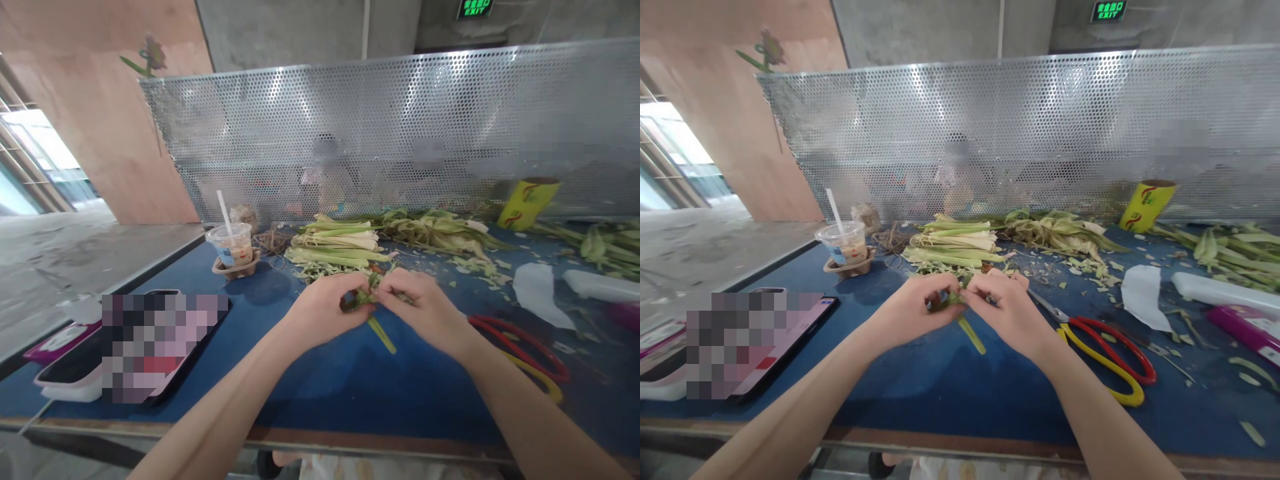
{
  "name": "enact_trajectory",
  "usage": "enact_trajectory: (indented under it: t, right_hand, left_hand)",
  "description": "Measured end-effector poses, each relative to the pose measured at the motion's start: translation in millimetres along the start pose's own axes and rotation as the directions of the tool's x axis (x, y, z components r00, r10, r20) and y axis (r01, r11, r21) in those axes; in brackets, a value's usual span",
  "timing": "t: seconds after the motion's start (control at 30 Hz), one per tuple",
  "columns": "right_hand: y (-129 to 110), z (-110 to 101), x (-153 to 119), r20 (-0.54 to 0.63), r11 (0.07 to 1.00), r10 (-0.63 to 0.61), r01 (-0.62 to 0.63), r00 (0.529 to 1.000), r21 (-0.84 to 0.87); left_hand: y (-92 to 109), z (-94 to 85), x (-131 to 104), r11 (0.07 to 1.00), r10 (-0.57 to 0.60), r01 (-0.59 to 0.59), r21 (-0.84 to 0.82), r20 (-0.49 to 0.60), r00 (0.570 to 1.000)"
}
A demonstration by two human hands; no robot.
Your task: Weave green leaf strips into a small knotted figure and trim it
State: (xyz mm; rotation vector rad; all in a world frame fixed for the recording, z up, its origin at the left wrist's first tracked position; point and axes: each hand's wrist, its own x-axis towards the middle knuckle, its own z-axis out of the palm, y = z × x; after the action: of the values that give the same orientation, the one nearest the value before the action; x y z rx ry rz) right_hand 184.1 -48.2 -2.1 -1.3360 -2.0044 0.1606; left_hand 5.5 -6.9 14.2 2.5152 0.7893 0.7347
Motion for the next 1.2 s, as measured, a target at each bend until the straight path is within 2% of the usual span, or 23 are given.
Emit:
enact_trajectory:
  t: [0.2,0.43,0.57,0.67,0.73,0.8,0.9,0.97,1.03,1.13,1.2]
  right_hand:
    - [-3,-1,2,-0.112,0.971,0.114,-0.087,0.987,0.222]
    - [-4,3,4,-0.199,0.928,0.222,-0.144,0.954,0.343]
    - [-2,5,7,-0.152,0.876,0.224,-0.130,0.963,0.465]
    - [1,7,6,-0.227,0.826,0.207,-0.045,0.952,0.561]
    - [3,9,4,-0.246,0.762,0.170,0.030,0.954,0.647]
    - [5,9,1,-0.194,0.727,0.111,0.054,0.975,0.684]
    - [4,6,-1,-0.051,0.733,0.034,0.010,0.998,0.681]
    - [2,3,-1,0.015,0.666,-0.015,-0.001,1.000,0.746]
    - [0,1,0,0.015,0.597,-0.046,0.016,0.999,0.802]
    - [0,0,1,0.028,0.602,-0.019,-0.011,0.999,0.799]
    - [1,2,2,0.114,0.578,0.040,-0.116,0.993,0.808]
  left_hand:
    - [-2,-0.7,0,1.000,-0.020,0.020,-0.012,-0.011,1.000]
    - [-1,-2.1,0,0.993,-0.091,0.089,-0.073,-0.034,0.995]
    - [0,-7.3,0,0.929,-0.092,0.114,-0.353,0.078,0.993]
    - [4,-13.6,1,0.786,-0.037,0.122,-0.606,0.150,0.988]
    - [6,-15.7,1,0.699,-0.037,0.148,-0.700,0.171,0.985]
    - [7,-14.9,1,0.639,-0.066,0.182,-0.748,0.182,0.981]
    - [5,-10.5,1,0.580,-0.087,0.205,-0.789,0.190,0.978]
    - [3,-7.3,1,0.545,-0.080,0.198,-0.814,0.185,0.980]
    - [0,-4.8,1,0.525,-0.079,0.199,-0.827,0.185,0.980]
    - [-4,-2.9,2,0.521,-0.098,0.206,-0.828,0.181,0.979]
    - [-6,-2.9,3,0.526,-0.129,0.209,-0.824,0.166,0.978]
